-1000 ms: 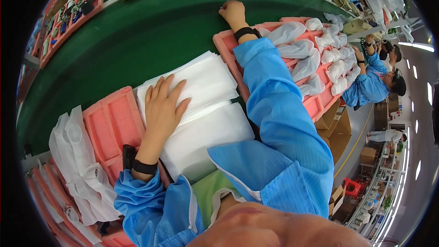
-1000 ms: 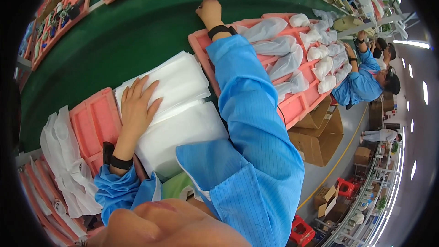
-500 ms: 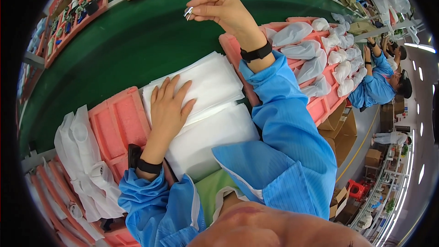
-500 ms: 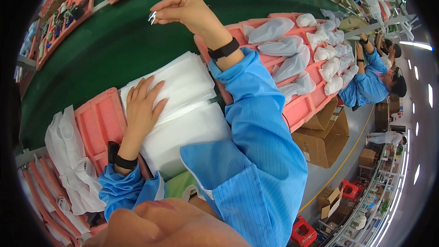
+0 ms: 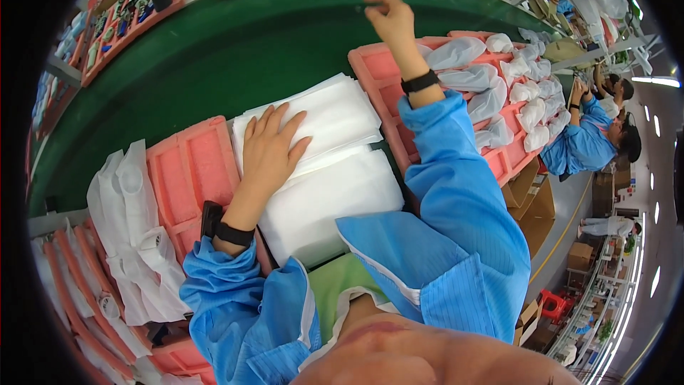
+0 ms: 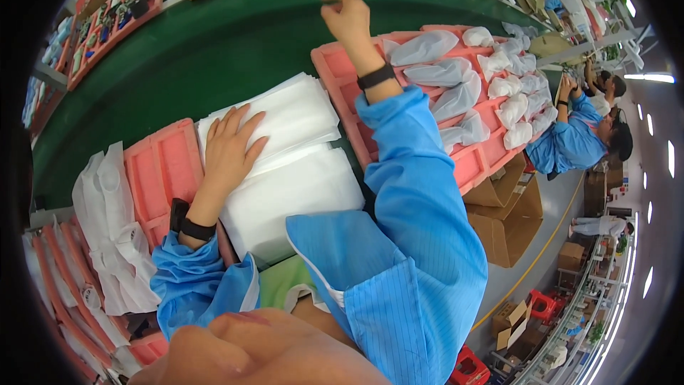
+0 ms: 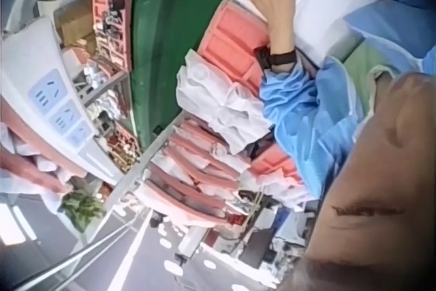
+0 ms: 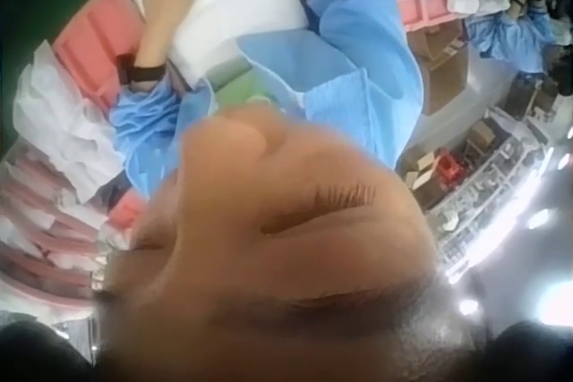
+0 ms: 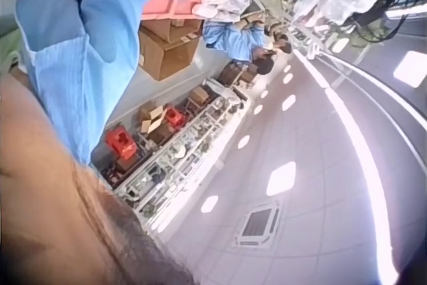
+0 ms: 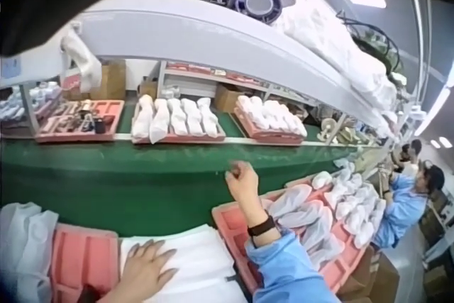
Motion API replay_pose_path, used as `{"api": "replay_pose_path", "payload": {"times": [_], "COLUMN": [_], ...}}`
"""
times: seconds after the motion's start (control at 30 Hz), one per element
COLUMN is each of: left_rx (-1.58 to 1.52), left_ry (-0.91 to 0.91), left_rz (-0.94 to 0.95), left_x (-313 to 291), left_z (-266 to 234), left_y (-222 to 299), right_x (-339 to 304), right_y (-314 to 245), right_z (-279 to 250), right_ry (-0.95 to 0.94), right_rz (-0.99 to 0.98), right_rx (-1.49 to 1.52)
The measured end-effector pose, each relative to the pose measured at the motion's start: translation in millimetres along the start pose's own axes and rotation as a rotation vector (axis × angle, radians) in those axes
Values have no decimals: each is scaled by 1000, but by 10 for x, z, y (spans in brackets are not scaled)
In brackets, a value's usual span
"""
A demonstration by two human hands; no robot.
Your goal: Packaging handheld electronic devices into protective plastic bags and organizing them onto a tray on an assembly line.
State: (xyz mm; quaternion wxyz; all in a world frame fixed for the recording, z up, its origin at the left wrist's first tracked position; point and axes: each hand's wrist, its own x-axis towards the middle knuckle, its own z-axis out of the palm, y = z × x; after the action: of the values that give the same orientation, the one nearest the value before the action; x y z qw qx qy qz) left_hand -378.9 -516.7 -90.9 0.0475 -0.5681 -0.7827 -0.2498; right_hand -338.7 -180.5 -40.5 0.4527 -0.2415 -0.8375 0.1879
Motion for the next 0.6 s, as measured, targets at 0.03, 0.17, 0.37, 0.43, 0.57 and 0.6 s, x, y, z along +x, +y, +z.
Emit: {"api": "replay_pose_path", "payload": {"times": [0.03,0.17,0.37,0.43,0.57,0.6], "left_rx": [4,11,9,16,24,24], "left_ry": [1,20,46,64,54,55], "left_rz": [-15,-7,16,20,19,18], "left_x": [-18,25,-6,4,-22,-24], "left_z": [17,-9,12,24,38,40], "left_y": [-19,14,-12,9,2,-8], "right_x": [-166,-694,-746,-732,-786,-787], "right_y": [-23,184,10,115,61,55], "right_z": [46,313,288,296,292,293], "right_ry": [-164,-287,-273,-210,-322,-365], "right_rz": [96,234,-55,-99,-66,-48], "right_rx": [113,283,215,183,113,93]}}
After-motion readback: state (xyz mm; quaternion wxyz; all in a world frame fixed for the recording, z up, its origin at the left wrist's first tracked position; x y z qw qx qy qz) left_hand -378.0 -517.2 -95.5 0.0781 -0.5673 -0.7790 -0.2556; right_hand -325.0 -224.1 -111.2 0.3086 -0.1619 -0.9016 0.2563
